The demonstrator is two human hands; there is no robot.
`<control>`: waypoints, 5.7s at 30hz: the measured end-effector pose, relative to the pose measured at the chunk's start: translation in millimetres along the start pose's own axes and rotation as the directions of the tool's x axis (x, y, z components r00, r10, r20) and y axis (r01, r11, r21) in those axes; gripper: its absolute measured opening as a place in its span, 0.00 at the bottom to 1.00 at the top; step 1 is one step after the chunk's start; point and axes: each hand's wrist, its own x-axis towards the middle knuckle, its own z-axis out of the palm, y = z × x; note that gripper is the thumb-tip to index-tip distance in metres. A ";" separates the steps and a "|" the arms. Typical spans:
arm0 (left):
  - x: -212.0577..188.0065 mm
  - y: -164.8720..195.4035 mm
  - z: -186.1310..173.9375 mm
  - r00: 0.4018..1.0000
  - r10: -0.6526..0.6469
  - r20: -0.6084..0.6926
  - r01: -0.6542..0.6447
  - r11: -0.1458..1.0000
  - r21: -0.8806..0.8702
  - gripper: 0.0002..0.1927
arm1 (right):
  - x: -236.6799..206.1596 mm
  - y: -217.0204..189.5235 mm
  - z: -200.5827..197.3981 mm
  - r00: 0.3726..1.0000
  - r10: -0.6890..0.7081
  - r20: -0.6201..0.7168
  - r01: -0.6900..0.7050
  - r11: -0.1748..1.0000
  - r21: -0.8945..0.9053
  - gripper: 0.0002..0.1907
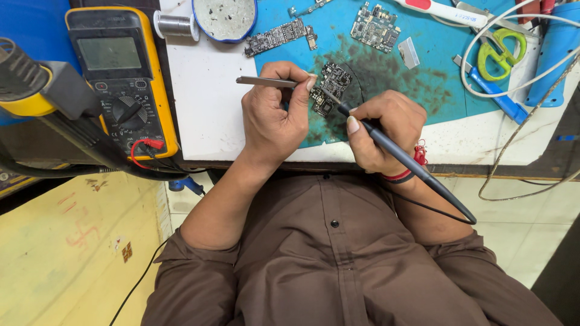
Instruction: The person uses a soldering iron and tweezers to apply solder to a small circuit board. They repeatedly heat and reposition the board while working on specific solder joints.
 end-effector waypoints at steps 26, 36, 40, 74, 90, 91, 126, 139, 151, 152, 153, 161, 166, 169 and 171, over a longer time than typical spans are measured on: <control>0.0 -1.1 0.8 1.000 -0.011 0.008 0.011 1.000 -0.009 0.06 | -1.8 0.9 -1.1 1.000 0.010 -0.007 -0.010 1.000 0.007 0.05; -0.5 -1.4 0.1 1.000 0.001 0.008 -0.001 1.000 0.001 0.06 | -1.2 1.6 1.0 1.000 0.007 -0.015 -0.006 1.000 0.007 0.06; -0.6 -1.4 0.2 1.000 -0.011 0.009 0.011 1.000 -0.007 0.06 | -1.9 0.9 0.5 1.000 0.013 -0.014 -0.013 1.000 0.008 0.05; 1.0 -0.5 0.4 0.999 -0.037 0.001 0.037 0.999 0.006 0.06 | -0.6 1.0 -0.6 1.000 0.004 0.001 -0.004 1.000 -0.014 0.05; -0.3 -0.3 0.6 1.000 -0.028 0.003 0.028 1.000 -0.001 0.06 | -1.8 1.0 0.2 1.000 0.012 0.001 -0.012 1.000 -0.021 0.06; -0.4 -0.2 0.9 1.000 -0.031 0.003 0.031 1.000 0.001 0.06 | -2.0 0.5 -0.3 1.000 0.016 -0.003 -0.016 1.000 -0.021 0.05; -0.2 1.1 -0.4 0.999 -0.031 0.013 0.031 0.999 -0.011 0.05 | -3.6 1.5 1.1 0.999 0.026 -0.020 -0.026 1.000 -0.012 0.06; -0.4 0.1 0.0 1.000 -0.026 0.015 0.026 1.000 0.003 0.05 | -3.9 -0.7 -0.7 0.998 0.047 -0.029 -0.047 0.999 -0.008 0.06; -1.7 1.4 1.3 1.000 -0.016 -0.006 0.016 1.000 -0.005 0.06 | 12.0 -9.2 7.1 0.994 -0.024 0.111 0.056 0.952 -0.301 0.24; -1.3 1.6 1.3 1.000 -0.010 -0.004 0.010 1.000 -0.004 0.06 | 12.3 -9.1 8.1 0.993 -0.016 0.118 0.053 0.947 -0.318 0.25; -0.7 1.9 0.8 1.000 -0.003 -0.002 0.003 1.000 -0.002 0.05 | 12.6 -8.7 9.4 0.992 -0.009 0.126 0.051 0.941 -0.334 0.25; 1.5 3.4 -1.3 0.999 -0.002 0.042 0.002 1.000 -0.018 0.04 | 10.0 -5.6 9.5 0.995 -0.008 0.098 0.041 0.938 -0.344 0.24; -0.1 2.1 -2.3 1.000 -0.023 0.015 0.024 0.997 -0.076 0.05 | 12.2 -5.1 10.3 0.992 -0.010 0.129 0.055 0.936 -0.349 0.23; -0.6 0.6 -0.9 1.000 -0.022 0.004 0.022 0.997 -0.078 0.06 | 13.6 -7.2 9.1 0.994 -0.014 0.108 0.048 0.947 -0.317 0.22; -0.8 0.4 -0.4 0.999 -0.042 0.001 0.042 0.998 -0.054 0.06 | 14.7 -7.7 9.0 0.992 -0.012 0.126 0.052 0.947 -0.317 0.24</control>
